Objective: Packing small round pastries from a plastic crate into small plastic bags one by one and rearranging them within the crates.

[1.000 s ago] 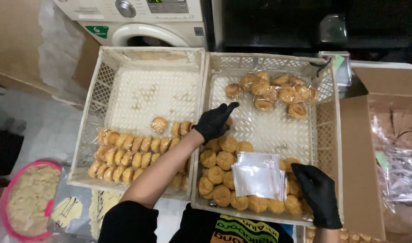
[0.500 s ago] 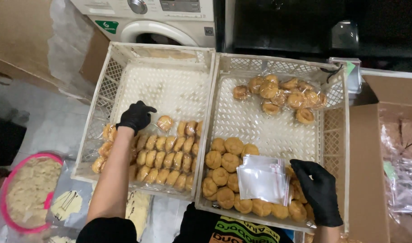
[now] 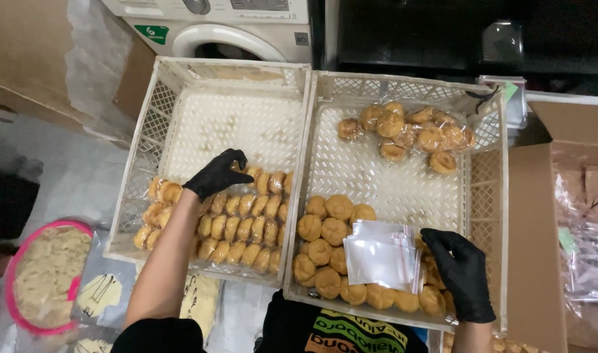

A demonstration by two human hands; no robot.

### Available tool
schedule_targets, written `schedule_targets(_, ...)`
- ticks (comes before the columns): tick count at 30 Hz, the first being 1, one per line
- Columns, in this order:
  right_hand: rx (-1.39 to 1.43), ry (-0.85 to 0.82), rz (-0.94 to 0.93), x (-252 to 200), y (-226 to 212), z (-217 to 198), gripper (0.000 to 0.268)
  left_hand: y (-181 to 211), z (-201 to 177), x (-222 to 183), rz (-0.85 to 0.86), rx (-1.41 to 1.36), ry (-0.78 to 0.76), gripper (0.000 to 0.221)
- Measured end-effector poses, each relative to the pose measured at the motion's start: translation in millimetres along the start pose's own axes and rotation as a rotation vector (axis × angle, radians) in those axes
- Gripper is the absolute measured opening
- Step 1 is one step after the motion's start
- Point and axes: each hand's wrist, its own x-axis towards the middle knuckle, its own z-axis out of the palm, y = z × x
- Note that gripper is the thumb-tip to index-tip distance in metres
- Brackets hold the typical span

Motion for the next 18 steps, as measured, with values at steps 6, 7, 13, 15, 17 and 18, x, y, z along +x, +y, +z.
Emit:
schedule_targets(6,0.033,-0.016,-0.007,-1,4,-1,0.022,39,-3,-12,-0.092,-0.083,-0.206,0.086)
schedule_targets(7,0.034,-0.016,-0.007,-1,1,-1,0.022,37,-4,-11,-0.092,-0.081,-0.206,0.086)
schedule_targets(13,0.087,-0.043,0.032,-2,2,-1,0.024,20,-10,5,-0.282,0.170,-0.217,0.064)
schedule_targets(15,0.126,-0.036,0.168,-1,-4,0,0.024,6,-9,15,-0.219,0.279,-0.310,0.065)
schedule_targets(17,0.100,-0.056,0.165,1,0,0,0.024,13,-11,11,-0.261,0.173,-0.339,0.063)
schedule_targets(18,0.075,-0.074,0.165,1,2,0,0.025,17,-13,10,-0.301,0.070,-0.370,0.064)
